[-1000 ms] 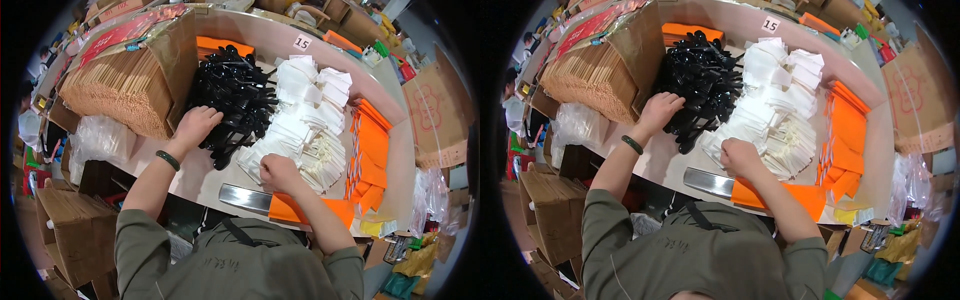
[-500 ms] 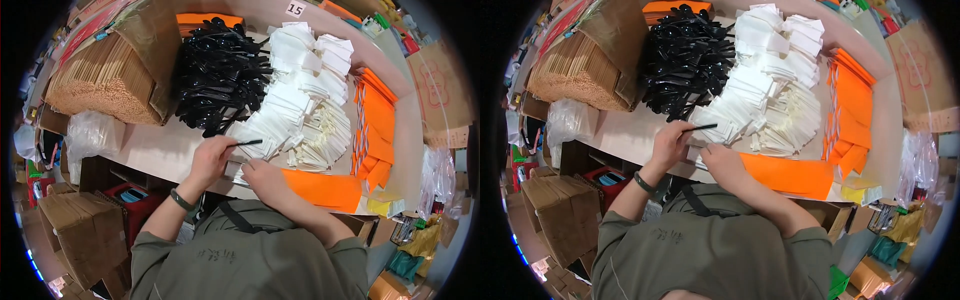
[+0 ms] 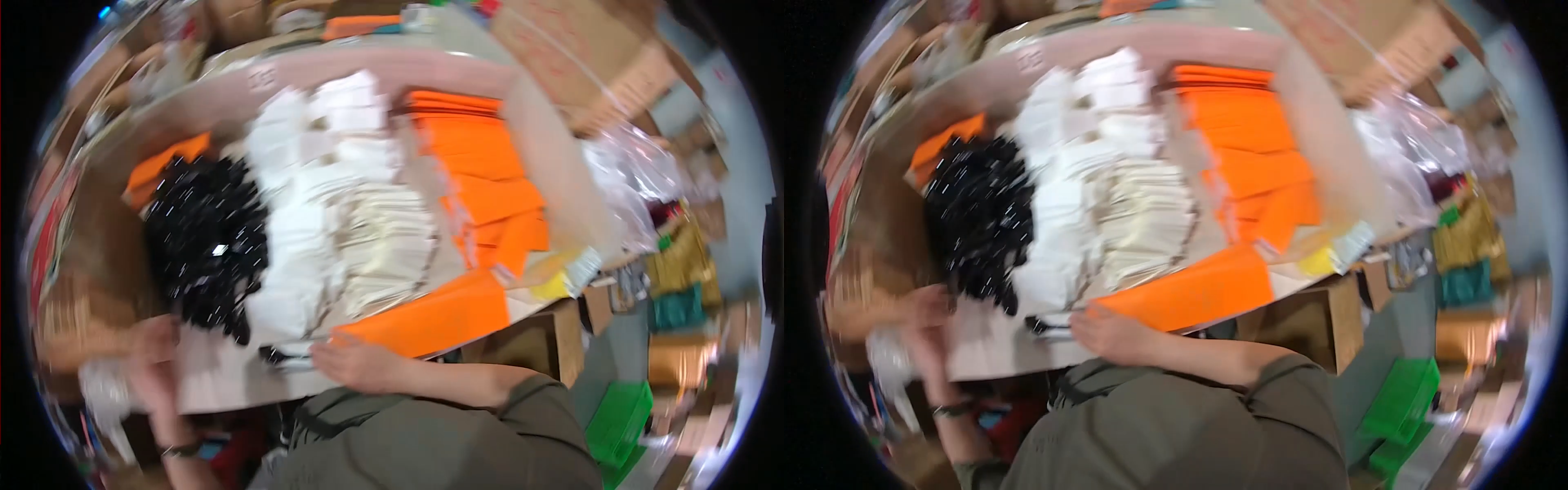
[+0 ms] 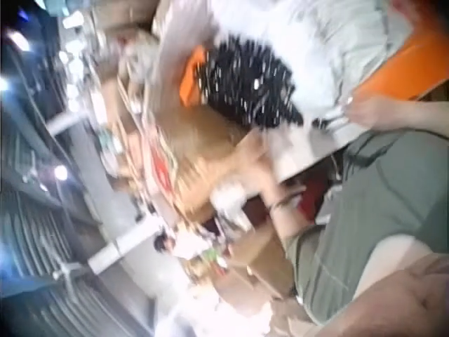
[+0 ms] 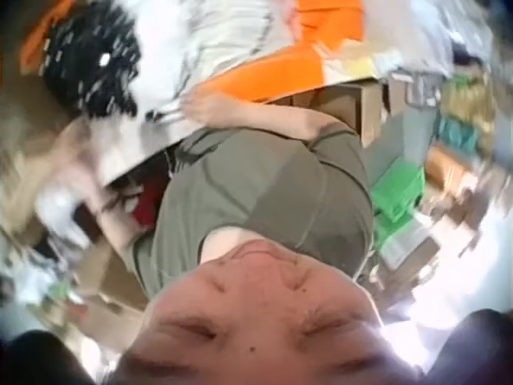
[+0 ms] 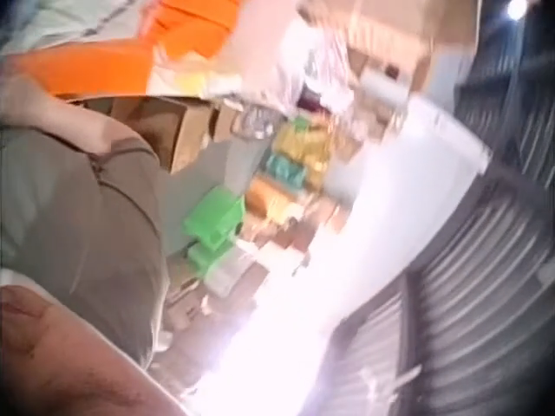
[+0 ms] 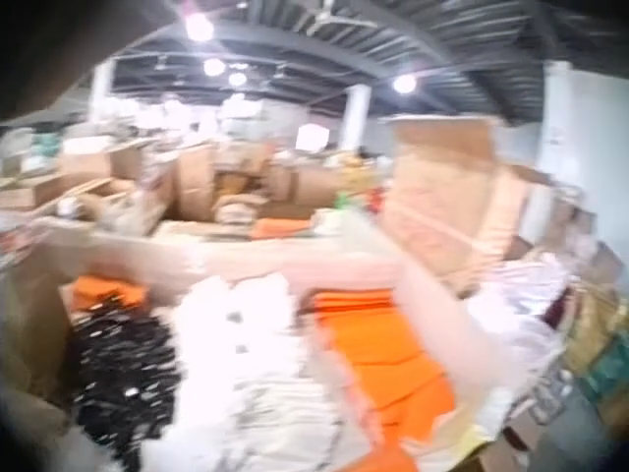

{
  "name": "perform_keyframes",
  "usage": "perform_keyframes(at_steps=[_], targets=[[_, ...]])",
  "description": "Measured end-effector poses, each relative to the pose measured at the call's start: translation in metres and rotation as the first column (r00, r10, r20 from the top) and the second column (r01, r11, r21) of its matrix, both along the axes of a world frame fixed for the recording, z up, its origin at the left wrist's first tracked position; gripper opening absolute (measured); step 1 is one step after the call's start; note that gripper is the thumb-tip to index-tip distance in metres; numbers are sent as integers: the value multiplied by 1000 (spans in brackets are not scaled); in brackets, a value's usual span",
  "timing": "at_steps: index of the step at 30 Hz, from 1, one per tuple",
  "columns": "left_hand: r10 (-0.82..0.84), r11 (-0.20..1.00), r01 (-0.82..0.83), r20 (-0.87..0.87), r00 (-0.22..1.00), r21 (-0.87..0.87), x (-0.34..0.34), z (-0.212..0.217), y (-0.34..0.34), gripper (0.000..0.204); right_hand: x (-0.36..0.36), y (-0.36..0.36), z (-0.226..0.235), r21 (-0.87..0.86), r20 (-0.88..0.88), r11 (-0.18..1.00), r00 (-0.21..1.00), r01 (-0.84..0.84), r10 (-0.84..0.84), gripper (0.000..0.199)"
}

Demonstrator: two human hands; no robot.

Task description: Manually packaging sets of disposable cutlery and sleeves at a factory workstation.

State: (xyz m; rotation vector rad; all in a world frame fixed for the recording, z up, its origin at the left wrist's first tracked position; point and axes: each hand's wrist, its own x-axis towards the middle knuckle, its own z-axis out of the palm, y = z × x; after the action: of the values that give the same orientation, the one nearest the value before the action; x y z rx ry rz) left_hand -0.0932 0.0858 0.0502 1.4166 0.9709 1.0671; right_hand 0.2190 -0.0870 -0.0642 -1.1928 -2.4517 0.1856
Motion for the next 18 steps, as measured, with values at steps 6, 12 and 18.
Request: perform_keyframes(at_steps=[6, 12, 18], targets=[[500, 863, 23, -859, 108, 505, -144, 82, 147, 36, -4, 1, -1, 128, -22, 992, 1000, 11, -9, 34], [573, 817, 68, -820, 22, 573, -124, 107, 146, 20, -4, 0, -5, -81, -186, 991, 975, 105, -119, 25], [857, 488, 66, -492, 153, 871, -108, 88, 95, 26, 17, -3, 36, -216, -16, 968, 990, 131, -138, 36]])
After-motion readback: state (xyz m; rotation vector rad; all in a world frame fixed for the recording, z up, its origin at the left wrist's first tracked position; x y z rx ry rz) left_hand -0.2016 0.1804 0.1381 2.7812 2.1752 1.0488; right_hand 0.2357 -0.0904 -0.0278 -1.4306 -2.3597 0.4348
